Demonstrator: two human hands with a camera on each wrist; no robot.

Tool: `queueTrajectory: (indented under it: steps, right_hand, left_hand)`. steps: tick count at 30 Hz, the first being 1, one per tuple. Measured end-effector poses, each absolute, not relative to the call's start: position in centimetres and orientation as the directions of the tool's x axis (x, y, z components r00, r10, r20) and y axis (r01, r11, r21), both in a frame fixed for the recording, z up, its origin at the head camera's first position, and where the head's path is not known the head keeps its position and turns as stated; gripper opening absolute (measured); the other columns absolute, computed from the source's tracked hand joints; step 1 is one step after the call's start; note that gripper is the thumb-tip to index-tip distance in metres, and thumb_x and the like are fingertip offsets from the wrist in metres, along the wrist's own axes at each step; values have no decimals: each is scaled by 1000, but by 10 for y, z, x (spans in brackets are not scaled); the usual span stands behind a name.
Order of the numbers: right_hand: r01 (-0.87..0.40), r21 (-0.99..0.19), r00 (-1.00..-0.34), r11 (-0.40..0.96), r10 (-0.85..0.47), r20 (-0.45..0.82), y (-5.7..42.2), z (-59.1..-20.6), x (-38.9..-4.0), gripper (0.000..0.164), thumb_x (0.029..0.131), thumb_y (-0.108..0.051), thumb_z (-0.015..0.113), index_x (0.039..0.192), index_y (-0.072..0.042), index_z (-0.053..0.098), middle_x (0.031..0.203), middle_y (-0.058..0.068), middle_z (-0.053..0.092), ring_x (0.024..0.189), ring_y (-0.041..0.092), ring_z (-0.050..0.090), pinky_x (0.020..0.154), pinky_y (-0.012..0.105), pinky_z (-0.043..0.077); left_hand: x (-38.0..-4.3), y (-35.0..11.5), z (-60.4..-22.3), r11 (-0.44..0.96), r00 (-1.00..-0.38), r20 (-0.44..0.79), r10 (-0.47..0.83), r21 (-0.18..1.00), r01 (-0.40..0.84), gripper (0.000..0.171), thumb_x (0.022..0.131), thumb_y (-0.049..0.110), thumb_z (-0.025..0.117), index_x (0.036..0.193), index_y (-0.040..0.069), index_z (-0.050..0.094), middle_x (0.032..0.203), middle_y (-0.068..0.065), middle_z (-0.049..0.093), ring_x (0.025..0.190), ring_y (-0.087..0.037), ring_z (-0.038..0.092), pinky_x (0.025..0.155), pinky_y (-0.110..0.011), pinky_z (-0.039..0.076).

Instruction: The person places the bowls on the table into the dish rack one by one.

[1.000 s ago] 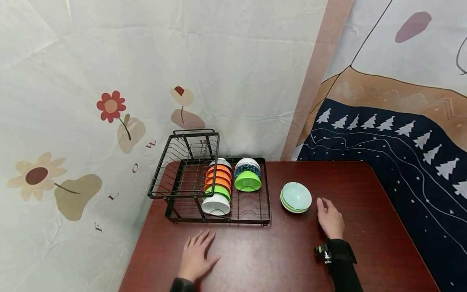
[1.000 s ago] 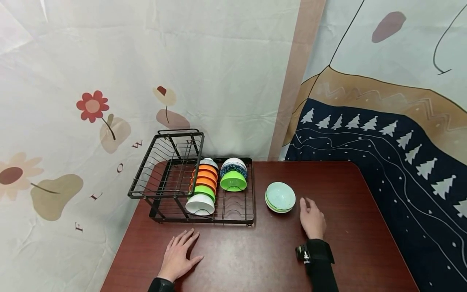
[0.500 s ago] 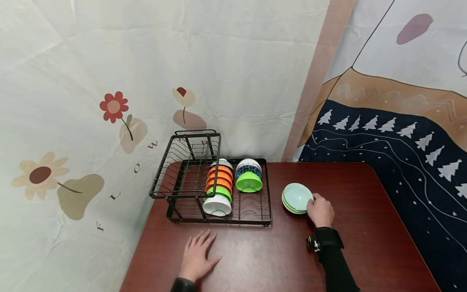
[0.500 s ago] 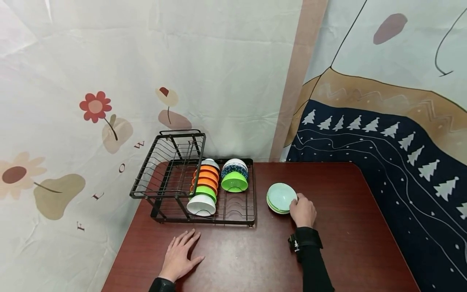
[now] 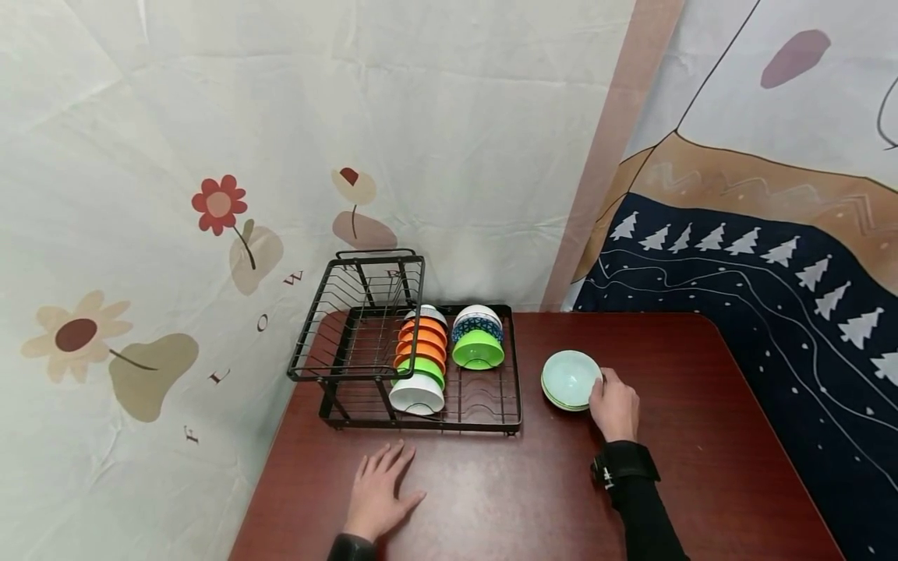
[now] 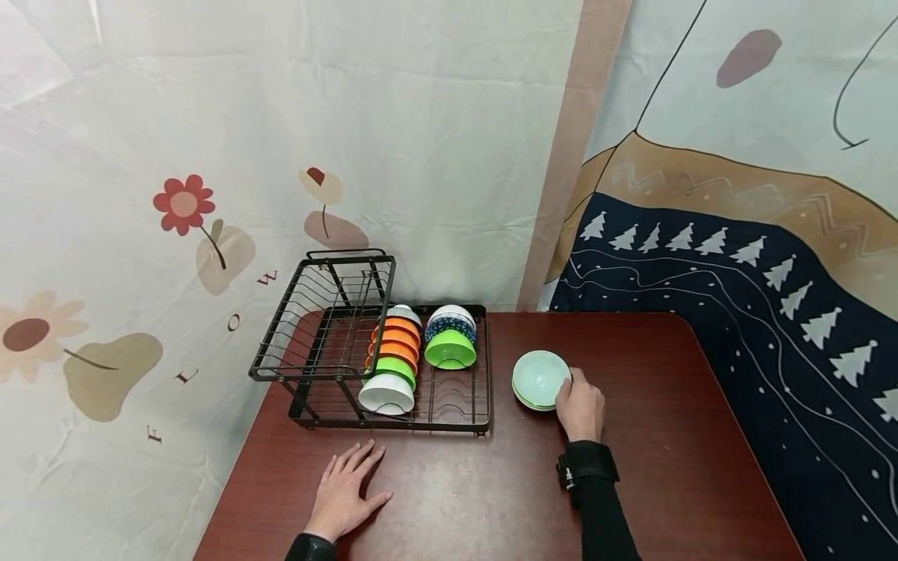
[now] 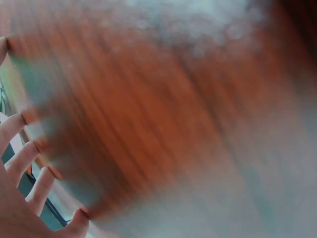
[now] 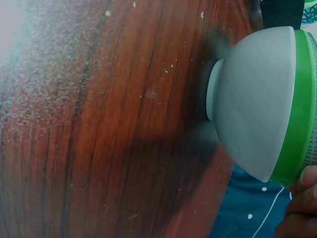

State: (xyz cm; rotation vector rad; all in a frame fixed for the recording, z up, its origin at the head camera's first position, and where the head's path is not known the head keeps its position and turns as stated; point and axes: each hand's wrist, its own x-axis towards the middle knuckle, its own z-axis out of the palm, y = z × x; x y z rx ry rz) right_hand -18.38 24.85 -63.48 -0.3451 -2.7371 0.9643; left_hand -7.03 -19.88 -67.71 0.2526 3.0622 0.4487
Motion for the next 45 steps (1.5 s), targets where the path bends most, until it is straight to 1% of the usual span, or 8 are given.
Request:
queueTrajectory:
  steps: [11, 18, 22, 25, 31, 34, 38, 45]
  right_hand:
    - [71, -710, -900, 700, 352, 257, 244, -634, -180, 38, 109, -8, 52, 137, 14, 64, 111, 41, 74, 103, 62, 67, 89, 71, 54]
    - [37, -741, -890, 670, 360, 281, 239, -628, -179, 38, 110, -15, 54, 135, 10, 68, 82, 26, 70, 75, 44, 59, 71, 48, 44]
    - [40, -751, -907, 659, 340, 250, 227, -613, -174, 35, 111, -8, 55, 138, 10, 67, 86, 28, 72, 74, 36, 59, 72, 38, 41]
    - [11, -756, -917, 655, 308, 254, 216, -606, -170, 33, 111, -6, 56, 139, 8, 68, 72, 18, 64, 66, 25, 52, 70, 34, 36]
    - [-108, -759, -918, 642, 229, 324, 189, -597, -165, 28, 109, -4, 59, 132, 8, 72, 61, -8, 34, 56, 7, 27, 65, 28, 26]
    - [-170, -749, -912, 641, 186, 366, 174, -595, -163, 25, 107, -2, 61, 127, 8, 73, 61, -9, 34, 55, 3, 27, 63, 26, 26]
    - [-222, -718, -901, 660, 143, 411, 157, -593, -159, 24, 106, -1, 64, 125, 8, 74, 61, -8, 38, 57, 2, 32, 61, 25, 30]
    - [-355, -706, -847, 613, 108, 520, 164, -647, -177, 34, 112, -26, 61, 130, 0, 74, 63, -7, 46, 57, 7, 39, 58, 28, 31]
  left_hand:
    - [-72, -196, -667, 934, -985, -30, 169, 323, 150, 74, 87, 54, 87, 150, 20, 69, 158, -12, 64, 146, -43, 58, 123, -76, 41]
    - [-84, -172, -646, 880, -956, 101, 277, 372, 294, 56, 96, 38, 83, 147, 19, 70, 148, -10, 72, 132, -40, 70, 107, -67, 59]
    - [-105, -140, -621, 794, -920, 187, 345, 463, 393, 55, 100, 28, 80, 151, 18, 66, 146, -10, 72, 129, -35, 72, 107, -61, 62]
    - [-124, -115, -601, 699, -909, 217, 357, 583, 414, 54, 104, 24, 76, 155, 14, 62, 141, -11, 74, 119, -31, 76, 103, -54, 64]
    - [-163, -70, -583, 455, -931, 99, 352, 851, 263, 60, 112, 29, 65, 165, 6, 47, 157, -21, 62, 111, -30, 78, 94, -36, 68]
    - [-175, -55, -586, 347, -939, 10, 344, 928, 137, 64, 112, 24, 65, 168, 3, 42, 157, -27, 59, 113, -38, 77, 91, -42, 69]
    - [-179, -44, -591, 285, -954, -17, 300, 956, 72, 63, 106, 4, 61, 166, -3, 41, 154, -35, 59, 131, -49, 68, 106, -60, 62]
    - [-182, -40, -592, 287, -971, 2, 241, 955, 73, 63, 99, -6, 55, 161, -8, 43, 159, -37, 54, 146, -53, 57, 116, -65, 55]
